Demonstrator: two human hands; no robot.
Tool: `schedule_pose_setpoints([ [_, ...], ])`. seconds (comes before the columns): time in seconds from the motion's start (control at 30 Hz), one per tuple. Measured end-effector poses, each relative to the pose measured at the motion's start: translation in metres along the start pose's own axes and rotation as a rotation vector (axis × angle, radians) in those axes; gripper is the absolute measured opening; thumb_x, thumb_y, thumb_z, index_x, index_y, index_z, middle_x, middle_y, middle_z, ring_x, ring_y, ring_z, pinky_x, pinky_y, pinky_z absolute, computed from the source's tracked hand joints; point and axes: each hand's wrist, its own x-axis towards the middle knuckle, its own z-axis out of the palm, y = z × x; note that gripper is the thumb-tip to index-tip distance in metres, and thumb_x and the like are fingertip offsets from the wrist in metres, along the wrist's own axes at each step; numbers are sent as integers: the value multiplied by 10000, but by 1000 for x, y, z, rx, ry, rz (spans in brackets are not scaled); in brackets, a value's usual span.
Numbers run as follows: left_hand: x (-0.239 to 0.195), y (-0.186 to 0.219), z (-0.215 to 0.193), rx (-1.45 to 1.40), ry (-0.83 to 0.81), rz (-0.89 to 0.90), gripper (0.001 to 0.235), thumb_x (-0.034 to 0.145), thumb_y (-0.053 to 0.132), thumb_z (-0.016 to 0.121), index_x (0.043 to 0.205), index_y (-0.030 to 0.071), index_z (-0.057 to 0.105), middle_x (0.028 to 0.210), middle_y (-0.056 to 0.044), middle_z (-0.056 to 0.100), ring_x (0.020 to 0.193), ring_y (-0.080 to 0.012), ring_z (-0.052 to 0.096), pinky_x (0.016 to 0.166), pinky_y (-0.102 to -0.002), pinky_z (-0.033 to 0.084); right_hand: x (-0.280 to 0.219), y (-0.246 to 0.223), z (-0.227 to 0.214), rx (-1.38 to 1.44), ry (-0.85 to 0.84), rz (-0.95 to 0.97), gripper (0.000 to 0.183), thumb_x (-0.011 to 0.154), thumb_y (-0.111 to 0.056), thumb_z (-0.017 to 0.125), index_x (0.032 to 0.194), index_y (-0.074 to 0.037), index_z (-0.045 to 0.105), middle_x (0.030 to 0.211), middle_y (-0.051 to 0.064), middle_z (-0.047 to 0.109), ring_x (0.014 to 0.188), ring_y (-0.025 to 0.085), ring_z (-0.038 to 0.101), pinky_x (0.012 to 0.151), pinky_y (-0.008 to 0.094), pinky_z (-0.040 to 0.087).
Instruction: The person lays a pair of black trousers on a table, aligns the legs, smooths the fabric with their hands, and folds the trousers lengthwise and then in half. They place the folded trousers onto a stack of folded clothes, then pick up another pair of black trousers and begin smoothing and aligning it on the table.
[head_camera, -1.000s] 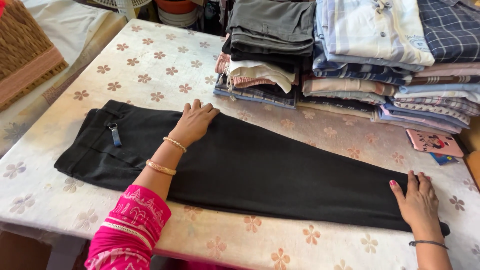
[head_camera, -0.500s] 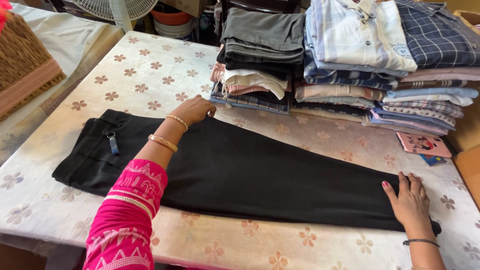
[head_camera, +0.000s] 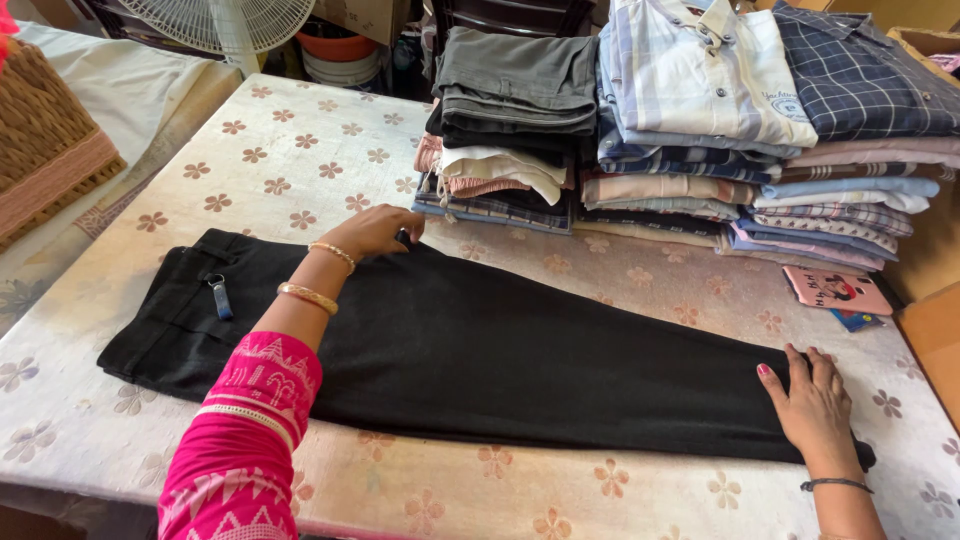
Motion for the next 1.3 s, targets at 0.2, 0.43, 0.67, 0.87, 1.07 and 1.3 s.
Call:
schedule_pose_setpoints([
  [0.2, -10, -9, -1, -132, 21, 5, 136, 781, 104, 787, 908, 140, 755, 1081, -32, 704, 1050, -240, 683, 929, -385, 545, 0, 2, 2, -2, 11, -6, 763, 955, -668, 439, 1530, -169, 477, 1623, 200, 364, 1532, 423, 274, 1158, 607, 305],
  [0.43, -12, 11, -1, 64, 37, -66, 94, 808, 116, 771, 899, 135, 753, 1132, -26, 639, 1123, -245, 622, 940, -381, 529, 0, 1, 1, -5, -4, -1, 752, 950, -659, 450, 1528, -179, 480, 1622, 196, 366, 1530, 422, 274, 1148, 610, 313],
  [0.67, -15, 15, -7, 117, 64, -116, 56, 964, 175, 675, 965, 135, 714, 1190, -16, 603, 1159, -243, 614, 918, -420, 528, 1, 4, 4, 3, 22, -19, 742, 961, -658, 448, 1528, -180, 480, 1620, 200, 368, 1533, 424, 276, 1170, 593, 315],
  [0.87, -18, 19, -6, 47, 24, -125, 128, 839, 223, 740, 966, 222, 743, 1165, 14, 596, 1165, -220, 581, 937, -399, 515, 0, 1, 3, 0, 9, -16, 749, 953, -654, 450, 1528, -176, 476, 1626, 196, 358, 1529, 423, 272, 1167, 594, 303],
  [1.07, -13, 5, 7, 162, 116, -37, 79, 935, 152, 639, 908, 140, 712, 1154, -25, 603, 1119, -240, 624, 896, -425, 533, 0, 0, 0, 0, -2, -3, 746, 957, -659, 446, 1523, -175, 480, 1626, 198, 355, 1533, 420, 268, 1164, 598, 301],
  [1.3, -12, 5, 15, 87, 385, -210, 57, 1016, 110, 560, 1022, 64, 594, 1036, -100, 661, 881, -340, 678, 760, -461, 534, -2, -2, 2, -21, 16, 9, 733, 951, -658, 466, 1527, -205, 494, 1630, 214, 360, 1499, 496, 274, 1144, 617, 317],
])
